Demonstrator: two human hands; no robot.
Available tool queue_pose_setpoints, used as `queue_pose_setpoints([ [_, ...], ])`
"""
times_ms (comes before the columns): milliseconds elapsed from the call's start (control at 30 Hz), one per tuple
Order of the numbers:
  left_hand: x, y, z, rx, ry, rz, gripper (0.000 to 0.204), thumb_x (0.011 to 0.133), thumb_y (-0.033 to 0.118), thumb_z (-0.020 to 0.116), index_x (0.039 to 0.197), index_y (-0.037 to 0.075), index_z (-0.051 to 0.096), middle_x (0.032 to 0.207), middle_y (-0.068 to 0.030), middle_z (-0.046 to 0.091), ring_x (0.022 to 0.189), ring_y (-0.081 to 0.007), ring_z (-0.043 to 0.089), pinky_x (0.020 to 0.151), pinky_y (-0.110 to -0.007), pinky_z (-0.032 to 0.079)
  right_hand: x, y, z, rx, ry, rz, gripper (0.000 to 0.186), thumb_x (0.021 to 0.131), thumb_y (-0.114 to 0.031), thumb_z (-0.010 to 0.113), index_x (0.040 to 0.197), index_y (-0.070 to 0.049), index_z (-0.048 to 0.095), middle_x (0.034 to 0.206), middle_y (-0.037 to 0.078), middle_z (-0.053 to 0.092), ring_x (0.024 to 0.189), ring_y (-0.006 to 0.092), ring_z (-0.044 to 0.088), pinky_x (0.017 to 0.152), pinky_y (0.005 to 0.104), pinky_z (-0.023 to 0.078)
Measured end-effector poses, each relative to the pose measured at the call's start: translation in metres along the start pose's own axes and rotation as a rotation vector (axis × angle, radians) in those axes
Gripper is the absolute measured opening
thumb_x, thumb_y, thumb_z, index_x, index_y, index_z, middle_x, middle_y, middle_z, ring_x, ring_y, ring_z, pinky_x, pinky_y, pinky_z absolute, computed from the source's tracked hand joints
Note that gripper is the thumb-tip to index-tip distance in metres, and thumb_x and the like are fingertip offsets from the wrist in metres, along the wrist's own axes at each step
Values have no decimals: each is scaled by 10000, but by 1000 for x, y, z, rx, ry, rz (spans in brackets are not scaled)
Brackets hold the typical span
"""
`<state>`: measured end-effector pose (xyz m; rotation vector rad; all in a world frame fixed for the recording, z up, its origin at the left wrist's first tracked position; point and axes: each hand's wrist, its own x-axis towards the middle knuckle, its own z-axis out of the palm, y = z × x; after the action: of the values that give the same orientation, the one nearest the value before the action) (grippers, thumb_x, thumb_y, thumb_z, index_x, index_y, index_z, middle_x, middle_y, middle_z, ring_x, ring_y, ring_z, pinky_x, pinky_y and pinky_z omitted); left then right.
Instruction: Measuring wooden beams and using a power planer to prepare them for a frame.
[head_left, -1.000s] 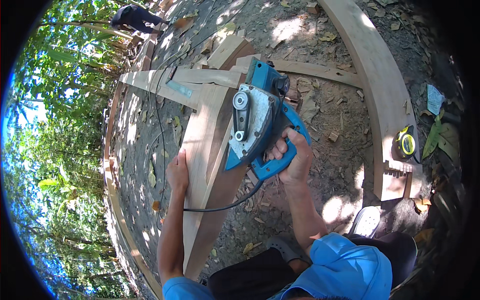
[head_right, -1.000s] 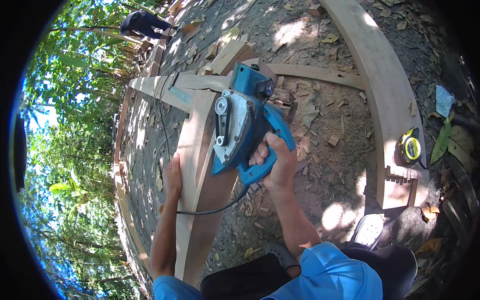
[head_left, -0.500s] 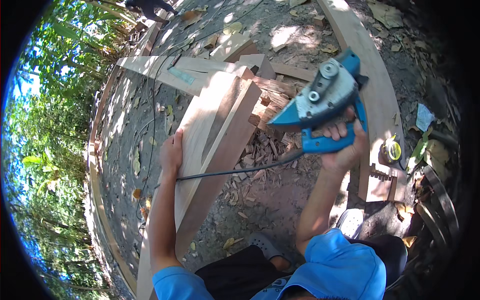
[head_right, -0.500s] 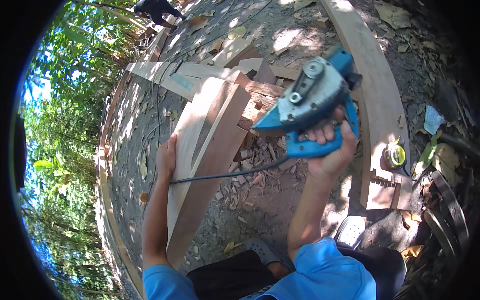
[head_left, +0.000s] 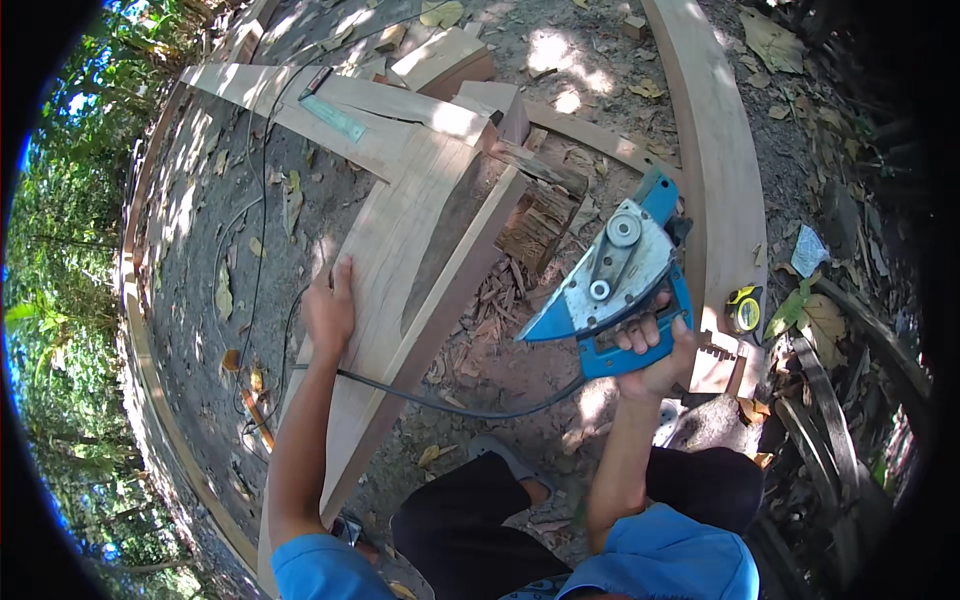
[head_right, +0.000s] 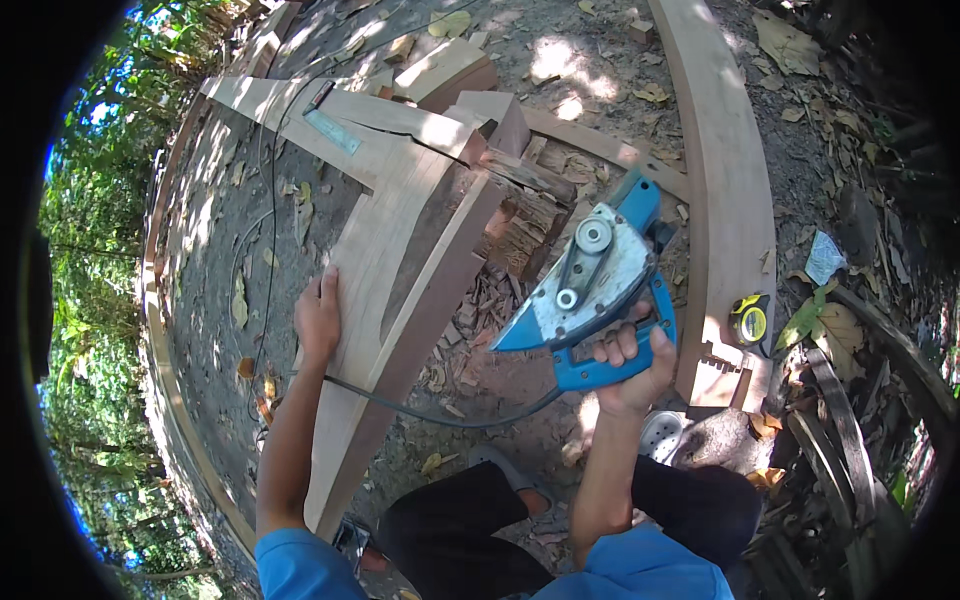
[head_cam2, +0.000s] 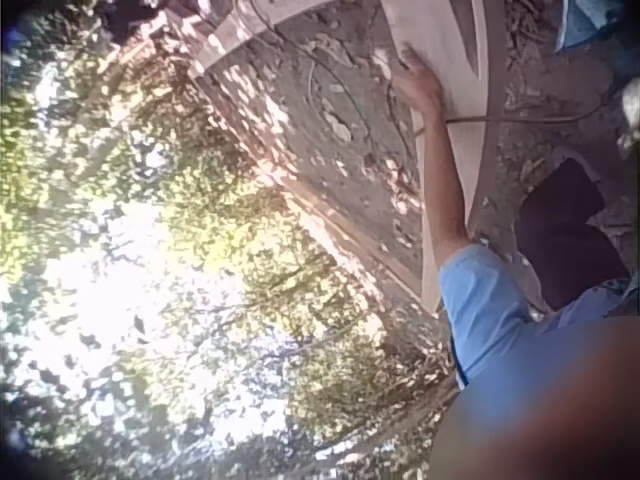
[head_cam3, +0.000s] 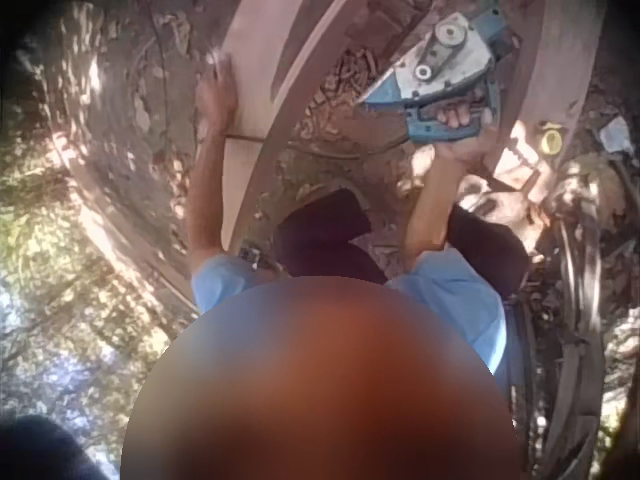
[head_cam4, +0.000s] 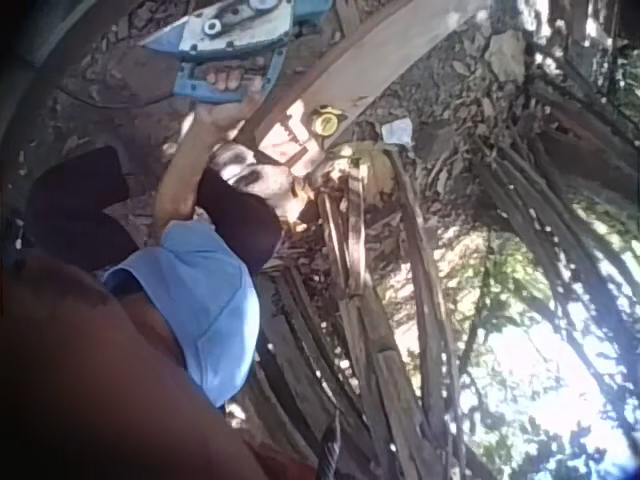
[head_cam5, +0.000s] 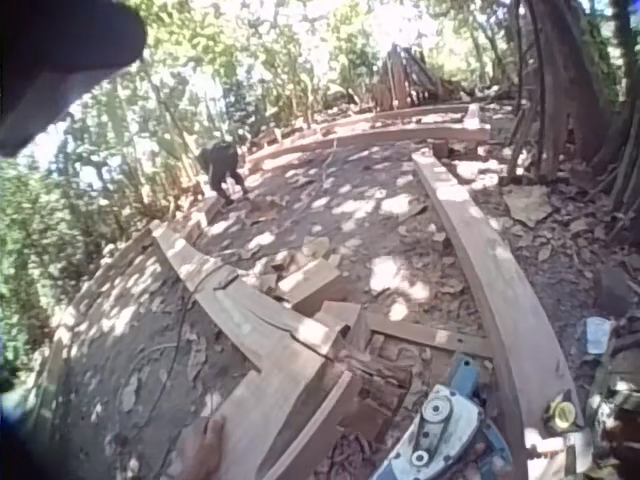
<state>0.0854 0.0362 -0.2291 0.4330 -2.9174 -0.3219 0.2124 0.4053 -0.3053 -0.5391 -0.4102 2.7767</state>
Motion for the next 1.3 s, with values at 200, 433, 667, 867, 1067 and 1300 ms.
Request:
queue_pose_setpoints([
  [200, 7, -27, 13, -80, -20, 234, 386, 922, 318, 449, 837, -28, 597, 760, -248, 597, 723, -412, 584, 645, -441, 435, -46, 64, 6, 148, -7, 194, 357, 809, -333, 602, 1056, -91, 514, 611, -10, 474, 522, 124, 483, 566, 320, 447],
  [433, 4, -13, 13, -281, -58, 171, 443, 969, 322, 406, 847, -68, 574, 710, -167, 588, 657, -247, 537, 636, -382, 411, -67, 116, -11, 256, -185, 340, 321, 805, -315, 598, 1024, -101, 502, 646, 14, 498, 575, 142, 510, 636, 339, 455],
  [667, 2, -9, 10, -224, -63, 96, 536, 979, 386, 424, 857, -101, 612, 707, -172, 609, 647, -221, 524, 636, -367, 411, -78, 147, -13, 446, -151, 439, 235, 802, -147, 610, 983, -53, 494, 659, 45, 494, 589, 148, 492, 655, 352, 433],
  [867, -1, -7, 12, -172, 5, 132, 578, 981, 417, 392, 866, -100, 622, 714, -198, 618, 633, -252, 541, 632, -391, 416, -62, 144, 3, 405, -148, 350, 277, 822, -128, 582, 1056, -6, 496, 650, 46, 491, 583, 144, 492, 632, 339, 434],
  [1067, 2, -9, 8, -96, -66, 79, 635, 972, 488, 381, 988, -94, 633, 781, -160, 650, 717, -195, 570, 675, -365, 445, -31, 127, 10, 368, -155, 312, 325, 825, -130, 580, 1104, 18, 502, 642, 44, 486, 571, 136, 481, 586, 325, 430],
  [1300, 2, -7, 8, -149, -11, 95, 640, 978, 483, 361, 885, -93, 626, 681, -156, 601, 630, -194, 530, 612, -371, 408, 5, 109, 26, 391, -117, 300, 260, 823, -166, 610, 1013, -16, 516, 620, 41, 491, 532, 138, 474, 550, 311, 412],
])
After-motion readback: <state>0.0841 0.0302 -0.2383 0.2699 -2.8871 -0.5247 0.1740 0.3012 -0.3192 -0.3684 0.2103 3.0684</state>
